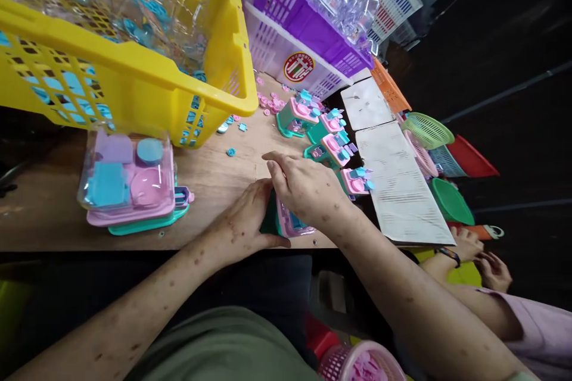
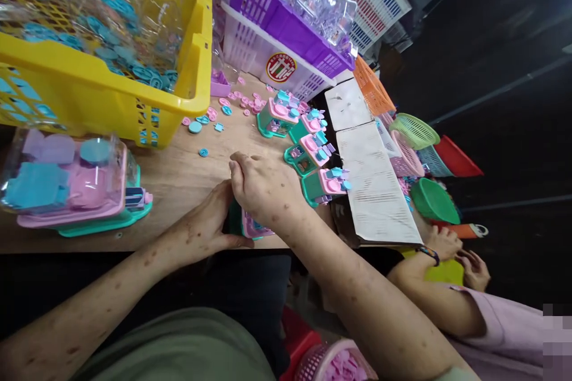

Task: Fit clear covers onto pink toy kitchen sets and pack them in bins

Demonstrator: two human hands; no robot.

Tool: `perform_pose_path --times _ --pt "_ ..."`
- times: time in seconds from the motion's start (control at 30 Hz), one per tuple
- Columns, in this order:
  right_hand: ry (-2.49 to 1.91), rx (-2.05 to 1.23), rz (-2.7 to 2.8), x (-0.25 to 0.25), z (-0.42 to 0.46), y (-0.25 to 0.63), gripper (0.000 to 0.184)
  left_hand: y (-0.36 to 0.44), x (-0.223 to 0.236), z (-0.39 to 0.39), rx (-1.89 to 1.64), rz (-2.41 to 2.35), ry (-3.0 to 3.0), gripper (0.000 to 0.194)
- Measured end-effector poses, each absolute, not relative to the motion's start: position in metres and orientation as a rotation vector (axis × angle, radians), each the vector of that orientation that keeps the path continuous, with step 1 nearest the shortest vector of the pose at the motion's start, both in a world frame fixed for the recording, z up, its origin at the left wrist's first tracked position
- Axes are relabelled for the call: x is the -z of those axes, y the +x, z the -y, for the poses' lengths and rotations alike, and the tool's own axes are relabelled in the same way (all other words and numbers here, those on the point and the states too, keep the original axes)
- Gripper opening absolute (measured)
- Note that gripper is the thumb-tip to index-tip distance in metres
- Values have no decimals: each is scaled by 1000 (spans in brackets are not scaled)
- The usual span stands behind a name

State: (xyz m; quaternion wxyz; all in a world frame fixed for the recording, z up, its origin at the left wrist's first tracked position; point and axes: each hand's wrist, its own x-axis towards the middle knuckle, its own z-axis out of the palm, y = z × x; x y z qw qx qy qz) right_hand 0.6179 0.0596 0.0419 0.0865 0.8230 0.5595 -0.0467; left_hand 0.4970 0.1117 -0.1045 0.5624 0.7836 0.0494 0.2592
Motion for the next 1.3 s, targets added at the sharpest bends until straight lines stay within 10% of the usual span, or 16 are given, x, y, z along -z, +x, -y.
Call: perform_pose_path --times 0.6,0.97,1.3 --pt "2921 224 -1876 -41 -46 632 44 501 101 -106 -626 -221 1826 116" --pt "2286 371 -2459 -48 16 684 104 509 94 -103 -669 -280 1910 104" --pt "2297 45 -2469 -56 16 661 34 509 96 -99 -712 -295 1946 103"
